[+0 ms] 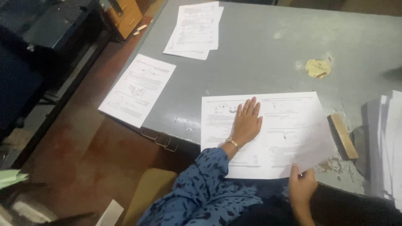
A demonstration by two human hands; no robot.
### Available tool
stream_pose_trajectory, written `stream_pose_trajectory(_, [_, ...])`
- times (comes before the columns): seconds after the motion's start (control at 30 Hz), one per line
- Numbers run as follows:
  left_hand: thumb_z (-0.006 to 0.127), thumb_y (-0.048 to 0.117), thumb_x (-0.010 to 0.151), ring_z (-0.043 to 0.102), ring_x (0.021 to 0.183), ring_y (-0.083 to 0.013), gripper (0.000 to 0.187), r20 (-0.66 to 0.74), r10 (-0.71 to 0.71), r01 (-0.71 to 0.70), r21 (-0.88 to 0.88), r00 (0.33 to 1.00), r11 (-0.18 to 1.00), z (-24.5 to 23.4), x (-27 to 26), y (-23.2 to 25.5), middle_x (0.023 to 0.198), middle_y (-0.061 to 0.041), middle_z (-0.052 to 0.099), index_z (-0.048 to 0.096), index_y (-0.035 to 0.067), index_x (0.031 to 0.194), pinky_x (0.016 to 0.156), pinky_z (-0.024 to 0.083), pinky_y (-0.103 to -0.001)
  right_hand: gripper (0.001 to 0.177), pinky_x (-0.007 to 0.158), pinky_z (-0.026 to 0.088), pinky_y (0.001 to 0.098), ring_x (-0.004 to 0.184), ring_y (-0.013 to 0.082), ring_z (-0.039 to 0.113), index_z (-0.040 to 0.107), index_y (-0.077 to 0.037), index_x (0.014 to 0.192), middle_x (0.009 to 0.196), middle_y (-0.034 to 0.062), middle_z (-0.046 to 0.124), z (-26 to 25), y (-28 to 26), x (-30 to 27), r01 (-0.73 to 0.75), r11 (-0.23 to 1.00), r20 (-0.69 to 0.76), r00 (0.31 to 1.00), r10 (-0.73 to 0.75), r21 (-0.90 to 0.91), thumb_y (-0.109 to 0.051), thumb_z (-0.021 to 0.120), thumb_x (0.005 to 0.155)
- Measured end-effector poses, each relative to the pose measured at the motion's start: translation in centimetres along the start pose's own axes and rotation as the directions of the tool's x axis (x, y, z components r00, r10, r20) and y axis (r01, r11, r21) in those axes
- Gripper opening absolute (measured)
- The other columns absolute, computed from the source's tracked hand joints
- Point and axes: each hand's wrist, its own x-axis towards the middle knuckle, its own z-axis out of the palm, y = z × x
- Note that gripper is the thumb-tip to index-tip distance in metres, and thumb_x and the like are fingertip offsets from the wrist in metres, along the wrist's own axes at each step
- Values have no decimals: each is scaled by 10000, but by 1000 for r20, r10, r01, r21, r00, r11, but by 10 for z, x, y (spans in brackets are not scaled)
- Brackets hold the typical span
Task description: Reviewing a stack of documents and folding a sheet using a creasing tool
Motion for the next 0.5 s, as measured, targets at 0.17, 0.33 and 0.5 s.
stream_pose_trajectory(0.17, [429, 201, 984, 300, 1549, -286, 574, -137, 105, -61, 297, 985, 953, 91, 14, -25, 1682, -118, 286, 409, 139, 1554, 1261, 222, -524, 299, 976, 472, 480, 1153, 409, 567, 590, -16, 1278, 1249, 217, 587, -9, -99, -10, 590, 804, -96, 798, -595, -77, 84, 445, 1036])
stream_pose_trajectory(0.33, [488, 81, 941, 419, 1415, -209, 588, -268, -10, 69, 211, 963, 975, 106, 21, -53, 1565, -59, 397, 445, 199, 1515, 1147, 337, -441, 715, 1255, 318, 579, 1562, 415, 326, 472, -174, 1541, 1651, 100, 393, 7, -138, -41, 875, 478, 126, 467, -875, 75, 148, 337, 916])
stream_pose_trajectory(0.5, [579, 105, 921, 548, 1195, -143, 483, -154, -374, 269, -459, 915, 847, 52, 12, -96, 1360, -34, 572, 573, 180, 1398, 951, 436, -332, 732, 1240, 268, 569, 1572, 426, 287, 423, -222, 1571, 1678, 75, 361, 29, -109, -41, 860, 510, 293, 481, -826, 24, 66, 391, 900])
